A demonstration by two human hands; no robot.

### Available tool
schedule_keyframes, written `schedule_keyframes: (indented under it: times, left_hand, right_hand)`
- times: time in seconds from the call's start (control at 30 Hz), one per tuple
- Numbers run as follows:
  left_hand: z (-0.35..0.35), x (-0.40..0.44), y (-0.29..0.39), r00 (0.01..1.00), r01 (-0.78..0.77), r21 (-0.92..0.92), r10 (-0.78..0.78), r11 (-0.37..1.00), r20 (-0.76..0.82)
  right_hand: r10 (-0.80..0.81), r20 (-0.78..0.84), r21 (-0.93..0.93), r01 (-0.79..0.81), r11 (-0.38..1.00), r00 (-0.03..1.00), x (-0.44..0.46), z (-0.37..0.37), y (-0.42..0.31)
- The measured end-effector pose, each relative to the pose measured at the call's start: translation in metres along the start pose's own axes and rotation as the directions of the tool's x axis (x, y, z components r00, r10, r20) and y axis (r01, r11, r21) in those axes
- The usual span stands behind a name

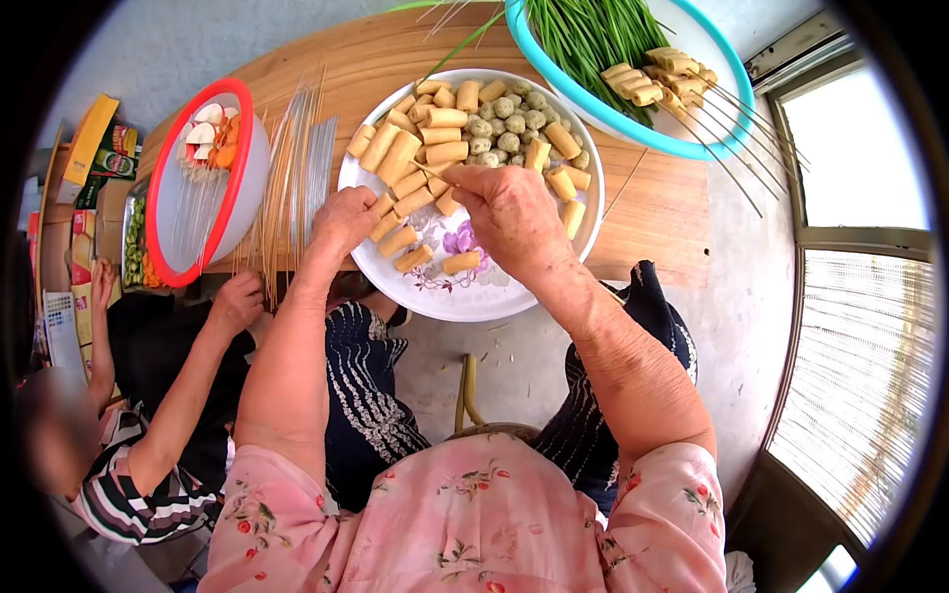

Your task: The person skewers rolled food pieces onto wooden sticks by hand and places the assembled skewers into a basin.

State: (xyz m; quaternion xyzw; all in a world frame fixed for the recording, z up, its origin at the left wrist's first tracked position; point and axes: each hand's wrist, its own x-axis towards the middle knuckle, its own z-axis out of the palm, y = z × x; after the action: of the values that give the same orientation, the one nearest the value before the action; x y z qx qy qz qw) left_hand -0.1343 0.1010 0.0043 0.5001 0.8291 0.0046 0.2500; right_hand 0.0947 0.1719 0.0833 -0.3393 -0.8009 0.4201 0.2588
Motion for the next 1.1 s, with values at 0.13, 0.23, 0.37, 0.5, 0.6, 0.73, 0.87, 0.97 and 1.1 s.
schedule_keyframes:
  times: [0.13, 0.23, 0.37, 0.5, 0.6, 0.73, 0.87, 0.97, 1.1]
  left_hand:
    - [-0.01, -0.009, 0.004, 0.984, -0.02, -0.376, -0.048, 0.926, -0.17]
    - [-0.027, -0.011, -0.004, 0.99, -0.057, -0.878, -0.088, 0.475, -0.112]
    - [-0.039, -0.02, -0.005, 0.997, -0.015, -0.996, -0.077, 0.084, -0.022]
    - [-0.044, -0.024, 0.001, 0.997, -0.028, -1.0, -0.075, -0.014, -0.027]
    - [-0.044, -0.022, 0.0, 0.997, -0.008, -0.999, -0.074, -0.047, -0.005]
    - [-0.043, -0.019, -0.004, 0.998, 0.012, -0.996, -0.064, -0.088, 0.018]
    - [-0.043, -0.019, -0.002, 0.998, 0.005, -0.996, -0.058, -0.084, 0.01]
    - [-0.045, -0.02, 0.001, 0.998, 0.008, -0.997, -0.056, -0.079, 0.013]
    - [-0.042, -0.019, 0.002, 0.997, -0.011, -0.999, -0.071, -0.051, -0.007]
  right_hand:
    - [0.001, 0.004, -0.005, -0.001, 1.0, 1.0, 0.001, -0.003, 0.002]
    - [0.006, 0.023, -0.023, -0.006, 1.0, 1.0, 0.0, -0.008, 0.002]
    - [0.016, 0.058, -0.042, -0.013, 0.999, 0.998, -0.002, -0.006, 0.004]
    - [-0.001, 0.045, -0.033, 0.002, 0.999, 0.999, -0.002, 0.0, 0.007]
    - [0.009, 0.069, -0.024, -0.008, 1.0, 0.998, -0.002, -0.001, 0.005]
    - [0.008, 0.074, -0.028, -0.006, 1.0, 0.997, -0.002, -0.001, 0.002]
    - [0.013, 0.078, -0.01, -0.012, 1.0, 0.997, -0.003, 0.0, 0.001]
    - [-0.009, 0.067, -0.002, 0.009, 1.0, 0.998, -0.004, 0.0, 0.002]
    - [-0.035, 0.058, 0.014, 0.034, 0.999, 0.998, -0.004, 0.0, 0.001]
